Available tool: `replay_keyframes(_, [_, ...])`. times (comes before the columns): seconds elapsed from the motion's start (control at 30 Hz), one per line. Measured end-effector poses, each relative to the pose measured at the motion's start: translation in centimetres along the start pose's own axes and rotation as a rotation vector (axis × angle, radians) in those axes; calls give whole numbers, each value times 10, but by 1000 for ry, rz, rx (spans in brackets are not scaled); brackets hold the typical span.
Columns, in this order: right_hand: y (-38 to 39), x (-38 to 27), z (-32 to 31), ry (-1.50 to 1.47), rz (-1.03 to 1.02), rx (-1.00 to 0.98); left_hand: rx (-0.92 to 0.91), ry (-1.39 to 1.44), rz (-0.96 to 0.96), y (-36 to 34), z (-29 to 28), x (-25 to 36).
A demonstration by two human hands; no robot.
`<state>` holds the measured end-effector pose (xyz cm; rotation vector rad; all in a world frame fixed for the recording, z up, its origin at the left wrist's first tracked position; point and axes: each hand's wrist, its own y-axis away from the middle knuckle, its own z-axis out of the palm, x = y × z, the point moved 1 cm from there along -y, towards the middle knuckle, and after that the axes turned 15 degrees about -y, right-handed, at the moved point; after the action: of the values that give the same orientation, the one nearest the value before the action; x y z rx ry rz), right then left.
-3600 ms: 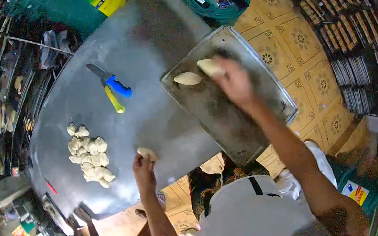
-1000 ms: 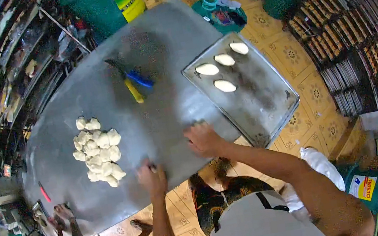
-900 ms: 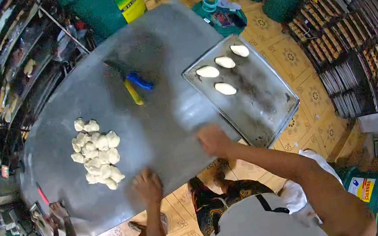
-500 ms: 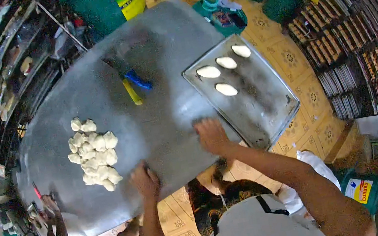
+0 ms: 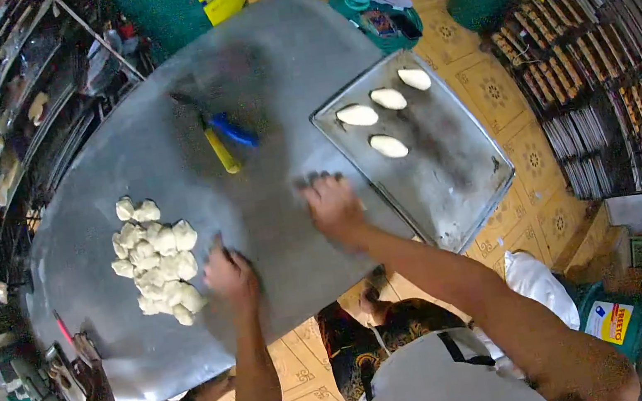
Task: Shaping dough into small loaves, arranging them on trays, and scoring the tops.
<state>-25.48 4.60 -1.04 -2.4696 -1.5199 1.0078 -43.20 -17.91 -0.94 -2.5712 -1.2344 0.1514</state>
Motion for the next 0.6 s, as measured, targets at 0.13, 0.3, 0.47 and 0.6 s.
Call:
replay_keyframes(0.13, [-22, -25, 22, 18, 27, -20, -108, 298, -264, 17, 16, -11])
replay_keyframes(0.3, [34, 13, -17, 24, 0, -206, -235, 306, 6, 77, 5, -45])
replay_keyframes(0.47, [-18, -3, 25, -69, 22, -76, 28, 22, -45, -18, -7, -14])
replay_keyframes(0.6, [14, 4, 20, -150, -30, -6, -106, 304, -153, 19, 5, 1])
